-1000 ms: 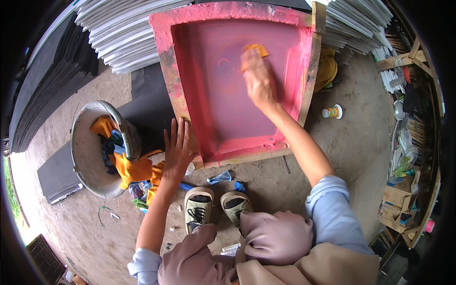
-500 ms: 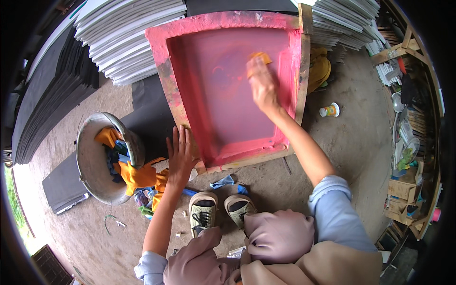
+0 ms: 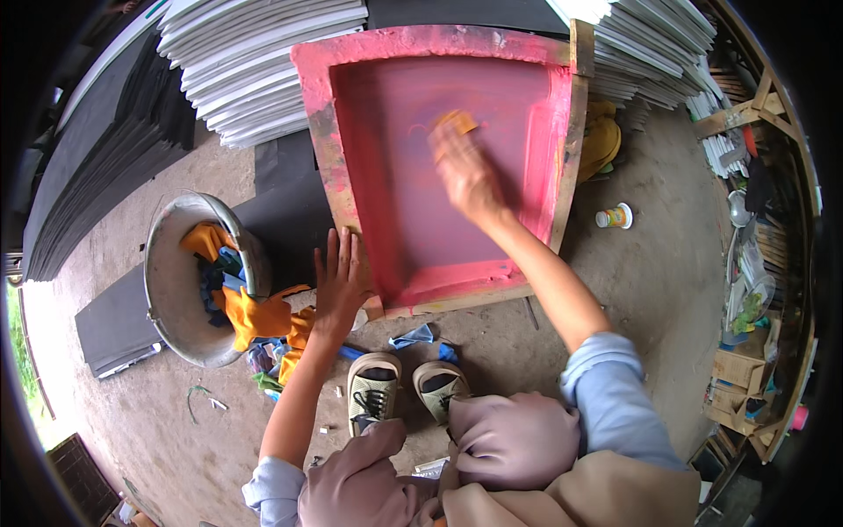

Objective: The person wipes the surface of a black frame with a blue cloth, then places it aside. They pick up a pink frame and wipe its surface with a blue cloth, followed by an orange cloth. The person uses a scraper tool to remove residue from the pink frame and continues wiping with the orange cloth.

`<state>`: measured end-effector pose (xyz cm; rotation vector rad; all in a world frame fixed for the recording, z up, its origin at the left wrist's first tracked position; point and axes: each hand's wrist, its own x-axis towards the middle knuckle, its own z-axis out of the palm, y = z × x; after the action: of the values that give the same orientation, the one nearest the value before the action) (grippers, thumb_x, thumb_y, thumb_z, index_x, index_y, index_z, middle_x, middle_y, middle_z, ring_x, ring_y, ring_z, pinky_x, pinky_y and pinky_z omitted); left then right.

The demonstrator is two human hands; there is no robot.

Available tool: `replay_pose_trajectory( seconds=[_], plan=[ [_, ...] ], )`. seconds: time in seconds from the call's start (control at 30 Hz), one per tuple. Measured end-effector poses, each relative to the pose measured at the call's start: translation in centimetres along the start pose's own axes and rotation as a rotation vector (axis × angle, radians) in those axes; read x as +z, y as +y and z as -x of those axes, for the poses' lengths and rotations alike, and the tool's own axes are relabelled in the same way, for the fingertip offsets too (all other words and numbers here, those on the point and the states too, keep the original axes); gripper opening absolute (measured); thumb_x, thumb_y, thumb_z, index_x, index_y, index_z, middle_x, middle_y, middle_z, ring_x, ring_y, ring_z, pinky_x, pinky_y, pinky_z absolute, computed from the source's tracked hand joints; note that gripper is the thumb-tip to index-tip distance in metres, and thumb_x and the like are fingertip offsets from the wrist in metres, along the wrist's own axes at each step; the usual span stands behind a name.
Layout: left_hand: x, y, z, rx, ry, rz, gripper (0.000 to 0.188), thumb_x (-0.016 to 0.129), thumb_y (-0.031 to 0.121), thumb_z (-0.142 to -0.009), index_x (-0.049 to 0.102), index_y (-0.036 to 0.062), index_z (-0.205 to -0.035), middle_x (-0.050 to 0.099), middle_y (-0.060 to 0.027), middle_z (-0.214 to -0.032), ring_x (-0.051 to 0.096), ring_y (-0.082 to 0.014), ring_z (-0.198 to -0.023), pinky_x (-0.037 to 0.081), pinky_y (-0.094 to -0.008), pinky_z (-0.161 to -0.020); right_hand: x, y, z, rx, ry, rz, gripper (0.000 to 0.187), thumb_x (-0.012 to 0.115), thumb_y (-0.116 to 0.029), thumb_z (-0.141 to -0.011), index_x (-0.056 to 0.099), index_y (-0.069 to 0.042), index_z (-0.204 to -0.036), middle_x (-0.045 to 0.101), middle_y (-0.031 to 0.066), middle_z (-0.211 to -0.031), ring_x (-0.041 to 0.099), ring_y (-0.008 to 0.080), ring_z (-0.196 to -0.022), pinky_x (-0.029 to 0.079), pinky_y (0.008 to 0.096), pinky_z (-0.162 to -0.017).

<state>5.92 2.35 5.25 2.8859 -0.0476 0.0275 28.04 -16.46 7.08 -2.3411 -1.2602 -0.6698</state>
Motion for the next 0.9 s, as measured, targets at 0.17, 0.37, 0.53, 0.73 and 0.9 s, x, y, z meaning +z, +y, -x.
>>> replay_pose_trajectory(
  seconds=[0.17, 0.37, 0.53, 0.73, 0.9],
  plan=[
    [-0.2, 0.2, 0.0, -0.008, 0.034, -0.094, 0.111, 0.077, 0.041, -0.054, 0.02, 0.0005, -0.14, 0.019, -0.0145, -0.147, 0.016, -0.0344, -0.136, 0.02, -0.0531, -0.107, -1.6, 1.9, -1.9, -0.019, 0.043, -0.004, 0.036, 0.051, -0.008, -0.082, 0.058, -0.004, -0.117, 0.054, 0.0112, -0.125, 0.046, 0.0276, -0.122, 0.033, 0.0403, -0.104],
    [0.3, -0.3, 0.2, -0.007, 0.043, -0.086, 0.11, 0.077, 0.041, -0.054, 0.02, 0.0014, -0.14, 0.019, -0.0141, -0.147, 0.016, -0.0345, -0.136, 0.02, -0.0529, -0.107, -2.1, 2.2, -0.4, -0.21, -0.171, 0.04, 0.045, 0.051, -0.008, -0.084, 0.047, -0.003, -0.129, 0.043, 0.0151, -0.135, 0.038, 0.0302, -0.128, 0.026, 0.0427, -0.108],
    [0.2, -0.2, 0.0, -0.017, 0.036, -0.094, 0.109, 0.077, 0.041, -0.054, 0.021, 0.0024, -0.14, 0.019, -0.0141, -0.147, 0.016, -0.0346, -0.136, 0.02, -0.0534, -0.107, 1.5, -1.5, -2.5, 0.145, 0.118, -0.045, 0.046, 0.054, -0.008, -0.082, 0.046, 0.005, -0.125, 0.039, 0.0228, -0.135, 0.029, 0.033, -0.132, 0.026, 0.0467, -0.108],
    [0.0, 0.1, 0.2, -0.017, 0.032, -0.101, 0.11, 0.077, 0.041, -0.054, 0.021, 0.0008, -0.14, 0.02, -0.0149, -0.147, 0.017, -0.0346, -0.136, 0.021, -0.0526, -0.107, -1.3, 0.7, 2.1, -0.237, -0.177, 0.109, 0.048, 0.058, -0.011, -0.08, 0.048, -0.002, -0.127, 0.045, 0.0106, -0.135, 0.039, 0.024, -0.128, 0.033, 0.0396, -0.106],
    [0.1, -0.2, 0.1, 0.003, 0.016, 0.025, 0.11, 0.08, 0.029, -0.057, 0.015, -0.0017, -0.14, 0.016, -0.0204, -0.147, 0.012, -0.0395, -0.136, 0.017, -0.0559, -0.107, -2.4, 0.6, 1.4, -0.22, -0.273, -0.058, 0.045, 0.054, -0.008, -0.082, 0.049, -0.003, -0.126, 0.047, 0.0101, -0.133, 0.038, 0.0218, -0.128, 0.03, 0.0408, -0.107]
  ],
)
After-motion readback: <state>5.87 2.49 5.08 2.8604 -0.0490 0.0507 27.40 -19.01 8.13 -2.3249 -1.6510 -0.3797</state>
